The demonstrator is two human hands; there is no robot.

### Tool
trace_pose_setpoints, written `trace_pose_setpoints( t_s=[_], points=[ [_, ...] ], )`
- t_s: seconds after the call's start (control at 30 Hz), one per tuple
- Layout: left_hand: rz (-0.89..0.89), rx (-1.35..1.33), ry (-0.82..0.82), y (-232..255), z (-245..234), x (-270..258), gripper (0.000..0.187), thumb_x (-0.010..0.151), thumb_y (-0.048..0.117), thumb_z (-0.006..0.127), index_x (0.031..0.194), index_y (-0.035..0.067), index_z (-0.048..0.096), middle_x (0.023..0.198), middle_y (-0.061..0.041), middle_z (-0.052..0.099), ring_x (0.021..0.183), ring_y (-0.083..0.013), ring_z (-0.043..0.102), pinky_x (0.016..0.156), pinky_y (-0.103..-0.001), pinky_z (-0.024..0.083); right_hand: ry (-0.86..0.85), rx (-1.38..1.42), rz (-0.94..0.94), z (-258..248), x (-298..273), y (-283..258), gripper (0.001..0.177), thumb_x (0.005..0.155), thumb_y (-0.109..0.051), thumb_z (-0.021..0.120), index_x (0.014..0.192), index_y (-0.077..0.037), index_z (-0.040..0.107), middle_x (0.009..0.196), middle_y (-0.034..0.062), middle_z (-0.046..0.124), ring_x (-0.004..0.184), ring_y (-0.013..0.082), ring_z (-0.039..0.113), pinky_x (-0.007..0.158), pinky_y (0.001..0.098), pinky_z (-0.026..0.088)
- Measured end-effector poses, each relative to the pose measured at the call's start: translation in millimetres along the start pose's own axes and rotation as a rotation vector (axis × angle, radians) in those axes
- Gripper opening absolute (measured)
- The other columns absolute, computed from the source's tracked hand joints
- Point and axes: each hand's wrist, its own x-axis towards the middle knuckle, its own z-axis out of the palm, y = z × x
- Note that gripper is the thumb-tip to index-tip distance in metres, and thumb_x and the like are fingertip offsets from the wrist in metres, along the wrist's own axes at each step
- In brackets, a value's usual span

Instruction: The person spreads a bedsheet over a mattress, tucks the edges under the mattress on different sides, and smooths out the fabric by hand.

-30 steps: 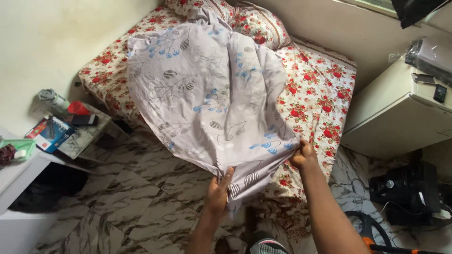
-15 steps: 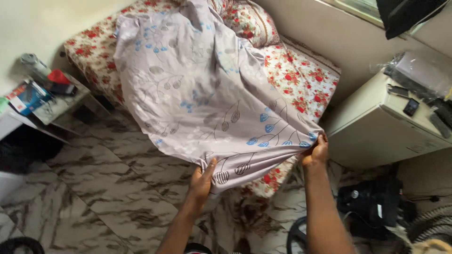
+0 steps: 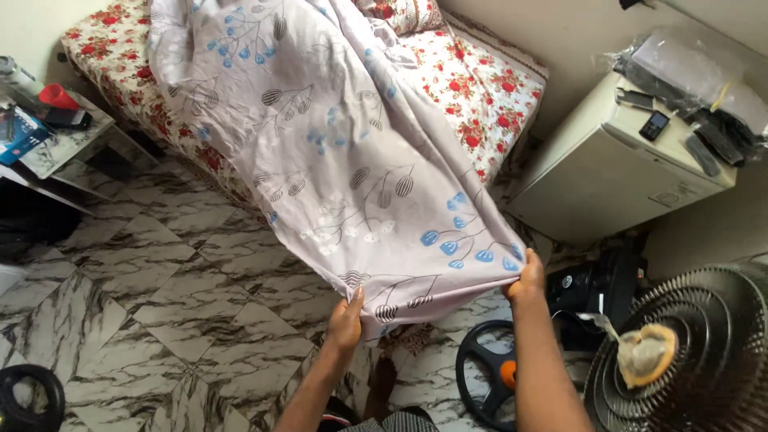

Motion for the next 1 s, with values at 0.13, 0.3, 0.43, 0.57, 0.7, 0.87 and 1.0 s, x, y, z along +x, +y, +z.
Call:
trace_pose_setpoints(
  t_s=[0.13,0.3,0.43,0.57,0.7,0.87,1.0],
  points=[
    [0.02,0.124,0.057,-9,-6,-35,0.049,0.104,0.043,0.046,0.121,0.002,0.068,0.108,-0.007,0.072,0.097,-0.016,0.063,0.089,-0.031,0.051,-0.052,-0.046,0.257,-12,-42,17,0.051,0.1,-0.042,0.06,0.133,-0.003,0.06,0.128,0.0157,0.069,0.113,0.0303,0.067,0.099,0.0446,0.054],
    [-0.016,0.241,0.219,-19,-19,-70,0.045,0.1,0.04,0.058,0.121,0.001,0.069,0.107,-0.007,0.071,0.096,-0.0173,0.063,0.088,-0.032,0.051,-0.099,-0.209,0.362,-32,-60,36,0.043,0.1,-0.034,0.068,0.131,-0.004,0.063,0.123,0.0139,0.071,0.105,0.0267,0.071,0.093,0.0397,0.058],
    [0.109,0.157,0.174,-42,-43,-90,0.046,0.097,0.035,0.064,0.122,-0.003,0.068,0.108,-0.006,0.07,0.095,-0.0168,0.062,0.085,-0.033,0.05,-0.038,-0.213,0.342,-41,-58,48,0.044,0.102,-0.034,0.063,0.131,-0.001,0.062,0.125,0.0163,0.072,0.108,0.0276,0.072,0.093,0.0404,0.062],
    [0.124,0.047,0.174,-72,-61,-91,0.049,0.097,0.035,0.062,0.127,-0.004,0.065,0.114,-0.006,0.071,0.099,-0.0156,0.062,0.087,-0.031,0.05,-0.137,-0.161,0.236,-53,-57,54,0.043,0.104,-0.036,0.056,0.131,-0.004,0.063,0.127,0.0129,0.072,0.112,0.0263,0.071,0.095,0.0396,0.061],
    [0.026,0.173,0.265,-94,-66,-97,0.054,0.101,0.04,0.056,0.128,-0.006,0.064,0.113,-0.01,0.071,0.097,-0.0185,0.062,0.086,-0.032,0.051,-0.079,-0.113,0.02,-73,-53,53,0.038,0.106,-0.035,0.055,0.133,-0.008,0.062,0.128,0.0095,0.07,0.114,0.0251,0.069,0.098,0.0403,0.058],
    [-0.085,0.287,0.344,-116,-49,-112,0.059,0.1,0.047,0.054,0.131,-0.003,0.062,0.113,-0.012,0.071,0.099,-0.0195,0.063,0.088,-0.034,0.051,0.072,-0.108,-0.264,-90,-55,56,0.026,0.105,-0.026,0.056,0.124,-0.008,0.061,0.124,0.0103,0.069,0.11,0.0264,0.068,0.095,0.0438,0.06],
    [-0.01,0.235,0.331,-145,-30,-115,0.063,0.098,0.049,0.054,0.13,-0.004,0.065,0.113,-0.012,0.072,0.099,-0.0203,0.065,0.087,-0.035,0.053,0.371,-0.141,-0.354,-104,-59,56,0.017,0.1,-0.021,0.062,0.111,-0.013,0.072,0.117,0.0046,0.071,0.102,0.0192,0.067,0.09,0.0366,0.059]
  ],
)
